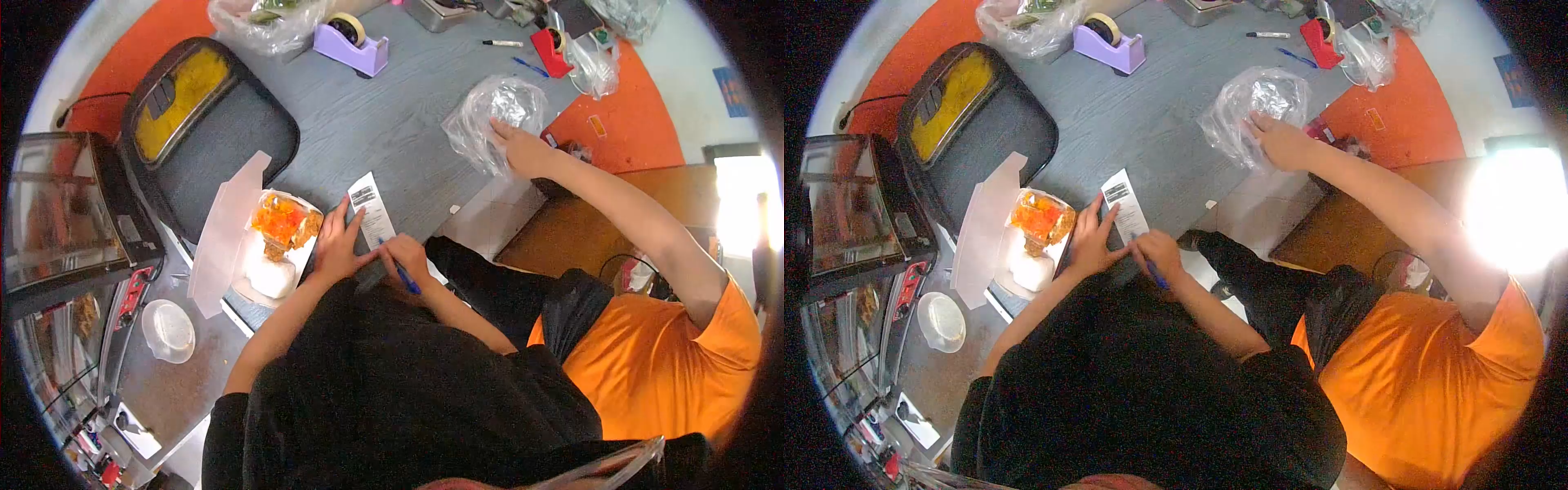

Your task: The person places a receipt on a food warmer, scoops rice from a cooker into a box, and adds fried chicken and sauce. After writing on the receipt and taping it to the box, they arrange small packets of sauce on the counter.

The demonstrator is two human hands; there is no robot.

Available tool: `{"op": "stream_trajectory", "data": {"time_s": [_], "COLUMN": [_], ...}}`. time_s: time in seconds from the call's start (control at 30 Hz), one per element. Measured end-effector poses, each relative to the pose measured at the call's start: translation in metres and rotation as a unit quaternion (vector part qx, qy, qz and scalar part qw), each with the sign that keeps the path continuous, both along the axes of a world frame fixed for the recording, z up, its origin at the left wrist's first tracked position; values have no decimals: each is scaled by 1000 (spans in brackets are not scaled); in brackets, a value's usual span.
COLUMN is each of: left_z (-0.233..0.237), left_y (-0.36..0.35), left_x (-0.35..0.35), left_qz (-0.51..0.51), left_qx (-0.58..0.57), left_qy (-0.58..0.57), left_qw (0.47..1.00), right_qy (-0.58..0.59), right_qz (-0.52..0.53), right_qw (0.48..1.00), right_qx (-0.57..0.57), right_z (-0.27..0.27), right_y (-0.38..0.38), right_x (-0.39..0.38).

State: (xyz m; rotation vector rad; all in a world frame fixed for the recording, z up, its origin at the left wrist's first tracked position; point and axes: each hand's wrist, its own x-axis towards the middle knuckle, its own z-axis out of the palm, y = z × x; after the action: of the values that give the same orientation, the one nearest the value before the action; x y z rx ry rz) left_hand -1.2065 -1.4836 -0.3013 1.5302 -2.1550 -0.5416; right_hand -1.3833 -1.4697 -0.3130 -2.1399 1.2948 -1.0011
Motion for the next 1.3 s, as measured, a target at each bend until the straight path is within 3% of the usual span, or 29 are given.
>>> {"op": "stream_trajectory", "data": {"time_s": [0.07,0.1,0.17,0.3,0.37,0.43,0.47,0.5,0.53,0.57,0.63,0.7,0.73,0.77,0.83,0.87,0.9,0.97,1.03,1.07,1.1,1.13,1.17,1.2,1.23,1.3], "left_z": [0,-2,-5,3,8,26,48,75,97,113,136,136,135,130,109,96,94,91,52,30,11,-6,-13,18,32,45], "left_y": [-1,-1,0,1,3,8,16,24,33,43,63,76,83,92,114,124,130,136,141,140,136,132,127,118,115,112], "left_x": [0,-1,0,2,6,11,20,30,41,51,70,96,108,117,131,138,135,120,103,98,98,101,103,101,106,115], "left_qz": [-2,3,10,-27,-19,-88,-70,-63,-14,37,269,351,419,428,451,393,402,334,370,398,402,387,365,351,351,402], "left_qx": [4,-7,-18,-9,-18,78,229,222,50,-123,-246,-281,-308,-312,-64,-42,-46,78,73,73,73,70,65,47,46,135], "left_qy": [6,7,7,-12,-2,213,285,283,187,81,-4,-27,-45,-48,61,-21,-20,-49,-64,-81,-78,56,189,309,310,324], "left_qw": [1000,1000,1000,1000,1000,970,928,931,981,988,931,893,853,847,888,918,914,938,924,911,910,917,909,883,882,846], "right_qy": [5,5,-47,30,42,98,161,225,221,260,293,85,82,82,79,138,197,202,91,93,54,15,17,-67,-150,-142], "right_qz": [103,103,-21,60,-29,-32,-26,-22,-15,-29,-35,40,50,96,151,205,255,283,330,336,312,285,287,241,191,165], "right_qw": [995,995,998,997,995,994,985,971,971,961,949,987,987,978,963,957,942,931,933,931,948,958,957,961,952,951], "right_qx": [-14,-15,-24,-44,-83,-42,-60,-77,-85,-94,-115,-127,-131,-167,-208,-152,-94,-110,-109,-111,-35,42,42,114,185,220], "right_z": [-3,0,7,6,15,16,20,25,25,23,42,79,97,114,129,135,139,117,84,67,49,37,29,23,19,30], "right_y": [2,2,4,4,-12,-28,-39,-49,-58,-67,-90,-107,-111,-115,-117,-120,-124,-134,-129,-121,-110,-98,-85,-72,-63,-54], "right_x": [-4,-2,4,-2,4,8,14,21,29,36,61,98,115,131,149,150,149,136,122,120,115,109,108,113,116,118]}}
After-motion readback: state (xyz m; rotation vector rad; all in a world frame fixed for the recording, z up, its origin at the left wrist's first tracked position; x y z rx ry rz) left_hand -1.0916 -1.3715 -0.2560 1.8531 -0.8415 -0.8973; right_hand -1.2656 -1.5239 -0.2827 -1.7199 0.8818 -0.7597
